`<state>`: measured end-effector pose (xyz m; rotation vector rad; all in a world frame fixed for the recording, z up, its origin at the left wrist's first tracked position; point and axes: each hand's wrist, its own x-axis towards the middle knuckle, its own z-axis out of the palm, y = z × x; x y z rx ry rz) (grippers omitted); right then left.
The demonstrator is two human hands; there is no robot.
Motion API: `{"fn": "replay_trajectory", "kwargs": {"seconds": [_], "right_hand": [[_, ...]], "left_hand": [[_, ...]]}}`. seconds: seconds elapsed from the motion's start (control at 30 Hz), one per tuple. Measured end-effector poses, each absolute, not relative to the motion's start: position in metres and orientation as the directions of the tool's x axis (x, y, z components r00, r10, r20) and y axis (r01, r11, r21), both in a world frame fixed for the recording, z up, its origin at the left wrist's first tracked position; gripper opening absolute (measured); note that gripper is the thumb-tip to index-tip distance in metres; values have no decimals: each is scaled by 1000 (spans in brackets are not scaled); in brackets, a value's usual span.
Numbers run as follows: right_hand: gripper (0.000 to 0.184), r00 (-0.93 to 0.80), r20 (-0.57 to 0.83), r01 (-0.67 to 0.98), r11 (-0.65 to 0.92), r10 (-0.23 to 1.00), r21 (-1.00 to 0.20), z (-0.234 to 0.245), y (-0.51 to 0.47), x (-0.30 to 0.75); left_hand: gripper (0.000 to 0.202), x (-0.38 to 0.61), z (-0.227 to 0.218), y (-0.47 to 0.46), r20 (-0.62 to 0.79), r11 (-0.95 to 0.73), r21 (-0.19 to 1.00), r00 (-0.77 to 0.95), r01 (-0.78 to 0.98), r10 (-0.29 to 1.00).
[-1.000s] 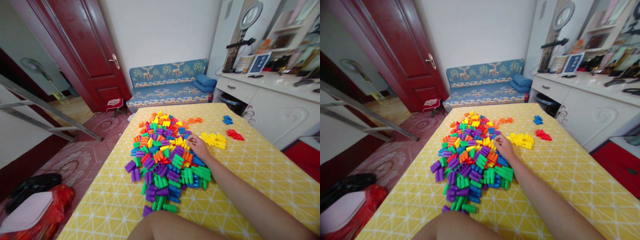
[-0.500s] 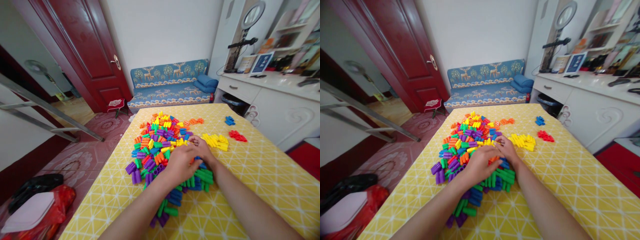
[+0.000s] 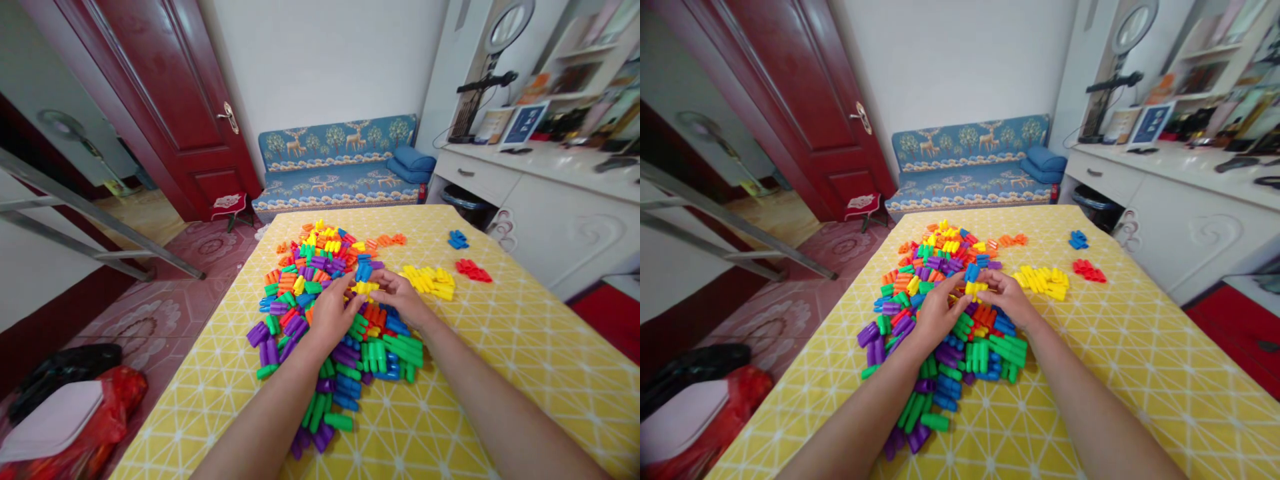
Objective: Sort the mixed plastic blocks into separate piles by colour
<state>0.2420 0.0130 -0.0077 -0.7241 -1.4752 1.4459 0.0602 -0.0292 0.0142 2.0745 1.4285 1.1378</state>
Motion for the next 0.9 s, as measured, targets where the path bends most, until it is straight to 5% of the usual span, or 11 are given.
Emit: {"fn": "replay_trajectory", "kwargs": {"seconds": [0.4, 0.63, 0.77, 0.9], "right_hand": [[29, -428, 228, -7, 249, 874, -969, 4, 4, 230], [33, -477, 212, 35, 259, 853, -965, 10, -1, 228], [38, -240, 228, 47, 246, 944, -968, 7, 15, 242], [35, 149, 244, 342, 182, 958, -922, 2, 37, 278]], "left_hand": [[23, 58, 19, -32, 434, -423, 718, 120, 552, 893], [25, 54, 23, -32, 401, -323, 842, -101, 432, 911], [37, 51, 15, -29, 399, -292, 813, -117, 504, 909], [58, 53, 11, -29, 452, -335, 730, -53, 596, 890]]}}
